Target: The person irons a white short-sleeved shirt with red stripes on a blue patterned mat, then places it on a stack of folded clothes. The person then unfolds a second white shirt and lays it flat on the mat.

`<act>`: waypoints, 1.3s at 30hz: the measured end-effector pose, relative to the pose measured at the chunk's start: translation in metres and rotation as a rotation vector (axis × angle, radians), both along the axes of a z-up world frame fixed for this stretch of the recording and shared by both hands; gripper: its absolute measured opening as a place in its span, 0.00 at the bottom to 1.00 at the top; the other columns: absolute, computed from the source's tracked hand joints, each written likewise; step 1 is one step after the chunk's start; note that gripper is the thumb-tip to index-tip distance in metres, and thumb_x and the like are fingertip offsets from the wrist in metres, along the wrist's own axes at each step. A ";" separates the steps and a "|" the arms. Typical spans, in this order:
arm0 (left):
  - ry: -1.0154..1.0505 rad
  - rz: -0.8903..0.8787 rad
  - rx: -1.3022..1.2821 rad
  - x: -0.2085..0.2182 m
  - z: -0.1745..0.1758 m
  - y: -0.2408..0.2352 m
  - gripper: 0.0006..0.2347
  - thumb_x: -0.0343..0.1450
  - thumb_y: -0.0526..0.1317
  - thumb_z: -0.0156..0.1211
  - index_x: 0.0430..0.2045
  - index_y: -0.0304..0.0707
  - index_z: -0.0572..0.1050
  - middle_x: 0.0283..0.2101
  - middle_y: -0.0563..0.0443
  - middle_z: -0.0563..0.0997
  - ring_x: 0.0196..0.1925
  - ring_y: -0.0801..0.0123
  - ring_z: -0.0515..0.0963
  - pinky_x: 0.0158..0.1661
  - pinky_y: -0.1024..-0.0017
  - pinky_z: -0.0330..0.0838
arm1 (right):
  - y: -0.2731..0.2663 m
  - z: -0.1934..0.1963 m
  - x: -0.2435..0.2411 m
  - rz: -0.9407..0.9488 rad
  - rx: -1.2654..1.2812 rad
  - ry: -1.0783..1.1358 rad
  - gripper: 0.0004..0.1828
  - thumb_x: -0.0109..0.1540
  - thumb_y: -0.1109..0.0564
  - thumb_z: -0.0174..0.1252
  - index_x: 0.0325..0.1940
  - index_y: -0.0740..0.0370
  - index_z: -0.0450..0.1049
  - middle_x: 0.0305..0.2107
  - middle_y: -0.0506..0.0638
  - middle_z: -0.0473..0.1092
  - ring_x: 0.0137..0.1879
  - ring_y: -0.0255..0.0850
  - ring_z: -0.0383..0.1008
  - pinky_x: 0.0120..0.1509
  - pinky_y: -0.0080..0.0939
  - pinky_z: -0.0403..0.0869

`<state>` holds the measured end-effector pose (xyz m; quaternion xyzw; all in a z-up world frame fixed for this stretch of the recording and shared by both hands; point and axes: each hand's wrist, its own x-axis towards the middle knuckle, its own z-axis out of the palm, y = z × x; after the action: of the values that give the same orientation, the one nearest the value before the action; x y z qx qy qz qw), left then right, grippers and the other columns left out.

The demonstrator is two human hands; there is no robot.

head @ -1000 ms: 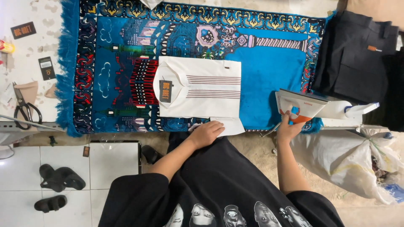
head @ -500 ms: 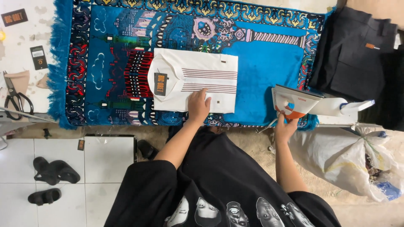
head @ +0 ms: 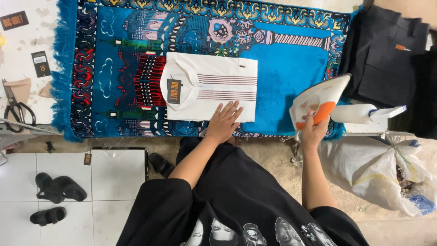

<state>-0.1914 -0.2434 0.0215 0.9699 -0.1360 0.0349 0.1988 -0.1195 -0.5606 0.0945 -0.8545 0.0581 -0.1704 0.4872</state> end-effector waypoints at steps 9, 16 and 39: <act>-0.102 0.038 -0.090 -0.022 0.014 0.033 0.27 0.80 0.48 0.43 0.75 0.39 0.51 0.79 0.44 0.47 0.80 0.58 0.46 0.76 0.55 0.30 | 0.109 0.057 -0.064 0.311 -0.260 0.611 0.17 0.70 0.42 0.50 0.53 0.54 0.73 0.13 0.57 0.71 0.28 0.59 0.79 0.32 0.56 0.74; 0.004 -0.025 -0.002 -0.013 0.000 0.049 0.27 0.79 0.47 0.47 0.74 0.39 0.53 0.78 0.45 0.51 0.80 0.58 0.47 0.76 0.52 0.31 | 0.134 -0.001 -0.082 0.353 -0.678 0.712 0.26 0.69 0.35 0.45 0.51 0.61 0.66 0.31 0.71 0.76 0.42 0.67 0.80 0.44 0.64 0.78; 0.446 -0.157 0.254 0.002 0.045 0.062 0.31 0.81 0.57 0.32 0.77 0.42 0.37 0.80 0.49 0.30 0.81 0.59 0.29 0.75 0.53 0.18 | 0.169 0.022 -0.017 0.144 -0.601 0.661 0.33 0.68 0.28 0.46 0.44 0.62 0.71 0.33 0.71 0.75 0.46 0.69 0.78 0.48 0.65 0.77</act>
<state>-0.1896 -0.1813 0.0661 0.9572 -0.1670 -0.2127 0.1028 -0.1368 -0.3919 0.1163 -0.9685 0.0988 0.1369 0.1832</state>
